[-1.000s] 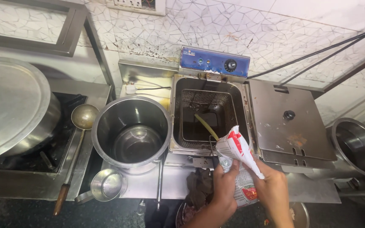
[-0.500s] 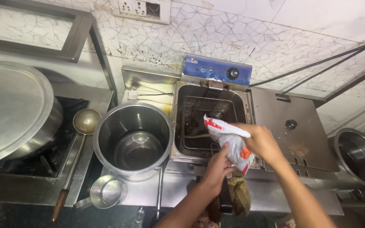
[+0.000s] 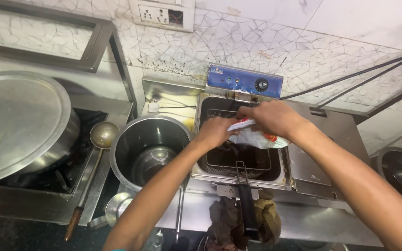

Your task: The person picks up a snack packet from a counter, carries it to a deep fryer, and works the packet over the fryer basket, appearing to add or retrieve food in the hot oil. They then walk to a prep counter, pick up vegetables, and later hold a knife near a lit stove.

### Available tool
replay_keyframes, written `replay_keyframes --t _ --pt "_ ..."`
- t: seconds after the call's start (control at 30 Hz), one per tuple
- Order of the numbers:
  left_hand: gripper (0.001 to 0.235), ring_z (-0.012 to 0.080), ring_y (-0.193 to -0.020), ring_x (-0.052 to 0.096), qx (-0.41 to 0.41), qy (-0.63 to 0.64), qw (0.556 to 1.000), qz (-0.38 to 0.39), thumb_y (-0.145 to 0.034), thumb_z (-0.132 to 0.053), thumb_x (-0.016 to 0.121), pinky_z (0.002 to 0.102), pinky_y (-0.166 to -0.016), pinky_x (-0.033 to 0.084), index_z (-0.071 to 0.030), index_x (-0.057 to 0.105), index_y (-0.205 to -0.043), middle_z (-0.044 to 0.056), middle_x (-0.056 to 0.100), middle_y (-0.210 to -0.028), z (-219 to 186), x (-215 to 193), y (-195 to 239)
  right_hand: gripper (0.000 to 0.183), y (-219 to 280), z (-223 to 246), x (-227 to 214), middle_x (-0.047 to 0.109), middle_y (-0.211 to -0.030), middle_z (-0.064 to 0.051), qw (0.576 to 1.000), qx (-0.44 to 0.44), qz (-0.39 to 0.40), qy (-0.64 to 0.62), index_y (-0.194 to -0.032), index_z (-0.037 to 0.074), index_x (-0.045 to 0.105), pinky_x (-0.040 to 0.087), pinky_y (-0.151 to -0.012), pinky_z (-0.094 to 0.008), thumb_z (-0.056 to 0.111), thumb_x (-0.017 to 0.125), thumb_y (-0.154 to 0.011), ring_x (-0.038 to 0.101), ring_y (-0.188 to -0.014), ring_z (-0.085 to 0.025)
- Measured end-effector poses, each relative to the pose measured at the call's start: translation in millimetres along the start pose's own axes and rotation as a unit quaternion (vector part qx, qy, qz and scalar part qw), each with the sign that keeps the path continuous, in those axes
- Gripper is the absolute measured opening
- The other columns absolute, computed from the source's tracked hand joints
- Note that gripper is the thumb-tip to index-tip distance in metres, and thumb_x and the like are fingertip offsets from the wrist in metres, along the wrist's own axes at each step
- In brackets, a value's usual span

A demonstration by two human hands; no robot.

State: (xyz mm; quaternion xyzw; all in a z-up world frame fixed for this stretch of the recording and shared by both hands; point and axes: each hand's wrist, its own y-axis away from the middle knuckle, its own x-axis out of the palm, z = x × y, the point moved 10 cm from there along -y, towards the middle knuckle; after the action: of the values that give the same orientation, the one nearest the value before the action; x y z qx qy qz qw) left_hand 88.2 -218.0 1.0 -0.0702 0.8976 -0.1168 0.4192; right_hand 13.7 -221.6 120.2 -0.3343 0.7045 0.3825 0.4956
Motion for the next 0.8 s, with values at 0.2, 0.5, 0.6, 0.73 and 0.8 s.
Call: replay_keyframes --t 0.2,0.5,0.6,0.73,0.8 --pt "0.022 0.0394 -0.089 0.070 0.000 0.021 1.000 0.011 -0.092 -0.029 0.067 0.051 -0.080 0.054 -0.027 0.077 -0.111 0.015 0.074 -0.093 9 -3 -8 0.044 11 -33 -6 0.076 -0.087 -0.011 0.998 0.041 -0.038 0.034 -0.119 0.026 0.070 0.057 -0.077 -0.046 0.012 0.075 -0.078 0.073 -0.084 -0.032" --pt "0.034 0.0403 -0.088 0.070 0.094 0.127 0.980 -0.118 -0.097 -0.016 0.060 0.050 -0.076 0.054 -0.017 0.065 -0.131 0.019 0.072 -0.095 -48 -35 -25 0.021 14 -41 -27 0.075 -0.078 -0.006 0.988 0.030 -0.143 -0.042 -0.108 0.016 0.072 0.057 -0.071 -0.042 0.011 0.070 -0.088 0.074 -0.076 -0.027" --pt "0.035 0.0402 -0.091 0.072 0.078 0.139 0.975 -0.154 -0.097 -0.015 0.058 0.049 -0.077 0.055 -0.015 0.065 -0.131 0.020 0.072 -0.096 -36 -33 -31 0.033 23 -47 -48 0.075 -0.089 -0.010 0.952 -0.013 -0.263 -0.153 -0.114 0.010 0.071 0.057 -0.073 -0.040 0.007 0.072 -0.081 0.074 -0.081 -0.028" --pt "0.032 0.0398 -0.099 0.071 0.074 0.185 0.966 -0.166 -0.101 -0.020 0.054 0.047 -0.081 0.054 -0.014 0.066 -0.131 0.019 0.073 -0.104 -20 -38 -42 0.040 36 -58 -48 0.076 -0.095 -0.012 0.905 -0.005 -0.343 -0.252 -0.117 0.007 0.070 0.055 -0.072 -0.038 0.021 0.080 -0.081 0.071 -0.079 -0.028" --pt "0.034 0.0357 -0.103 0.073 0.022 0.238 0.961 -0.136 -0.106 -0.030 0.049 0.043 -0.085 0.055 -0.015 0.065 -0.132 0.016 0.075 -0.107 -11 -32 -42 0.069 31 -67 -16 0.074 -0.105 -0.009 0.871 -0.002 -0.299 -0.389 -0.134 0.009 0.056 0.057 -0.076 -0.035 0.034 0.082 -0.075 0.071 -0.085 -0.025"
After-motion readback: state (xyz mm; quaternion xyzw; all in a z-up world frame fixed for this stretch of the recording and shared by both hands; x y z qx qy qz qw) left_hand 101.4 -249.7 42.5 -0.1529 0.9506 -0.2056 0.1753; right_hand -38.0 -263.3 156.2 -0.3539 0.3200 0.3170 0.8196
